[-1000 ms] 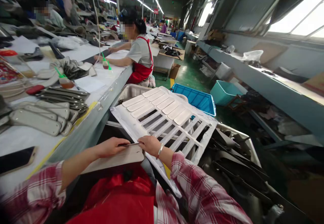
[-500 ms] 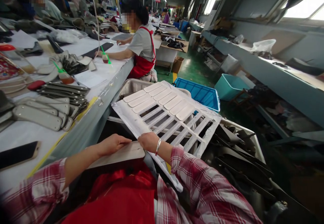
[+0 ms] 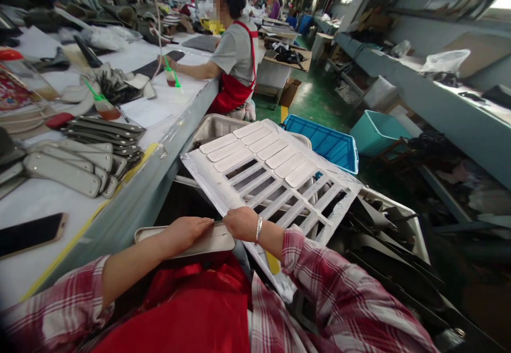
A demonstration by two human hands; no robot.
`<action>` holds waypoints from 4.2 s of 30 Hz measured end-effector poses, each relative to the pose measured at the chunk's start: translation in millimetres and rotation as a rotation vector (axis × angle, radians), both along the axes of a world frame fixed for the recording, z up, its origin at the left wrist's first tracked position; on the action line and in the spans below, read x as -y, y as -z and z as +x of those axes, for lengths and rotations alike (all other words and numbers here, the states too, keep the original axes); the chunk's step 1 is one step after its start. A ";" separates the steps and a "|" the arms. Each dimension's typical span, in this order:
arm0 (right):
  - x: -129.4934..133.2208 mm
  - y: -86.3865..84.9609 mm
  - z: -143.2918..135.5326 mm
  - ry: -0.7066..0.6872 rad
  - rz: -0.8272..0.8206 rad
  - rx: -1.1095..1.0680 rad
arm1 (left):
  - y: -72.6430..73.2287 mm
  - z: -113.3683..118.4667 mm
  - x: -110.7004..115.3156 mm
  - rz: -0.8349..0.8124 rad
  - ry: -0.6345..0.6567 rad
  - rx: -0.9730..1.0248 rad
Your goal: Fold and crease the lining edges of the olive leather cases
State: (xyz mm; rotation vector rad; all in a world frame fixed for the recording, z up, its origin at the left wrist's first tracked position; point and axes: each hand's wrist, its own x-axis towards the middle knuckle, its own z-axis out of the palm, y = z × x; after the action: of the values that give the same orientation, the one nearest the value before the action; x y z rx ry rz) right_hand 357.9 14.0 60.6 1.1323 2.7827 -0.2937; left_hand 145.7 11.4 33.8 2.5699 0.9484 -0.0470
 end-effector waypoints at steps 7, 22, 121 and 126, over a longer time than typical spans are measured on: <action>-27.3 -1.8 -11.1 0.118 -0.238 -0.085 | -3.2 5.0 6.5 0.210 0.083 -0.161; -63.1 23.0 -16.0 0.173 -0.758 -0.269 | -15.8 -47.2 -21.3 -0.192 0.107 0.058; 96.1 50.2 -26.8 0.548 0.265 -0.753 | -15.2 -5.5 63.8 0.181 -0.227 0.169; 99.7 47.2 -32.3 0.586 0.299 -0.713 | -20.5 -1.0 63.2 0.168 -0.254 0.110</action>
State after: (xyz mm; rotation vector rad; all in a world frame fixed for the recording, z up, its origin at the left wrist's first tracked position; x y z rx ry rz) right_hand 325.6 -85.7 13.4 2.3121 3.0383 -0.4057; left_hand 144.7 -51.8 54.3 2.5470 1.2747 0.2528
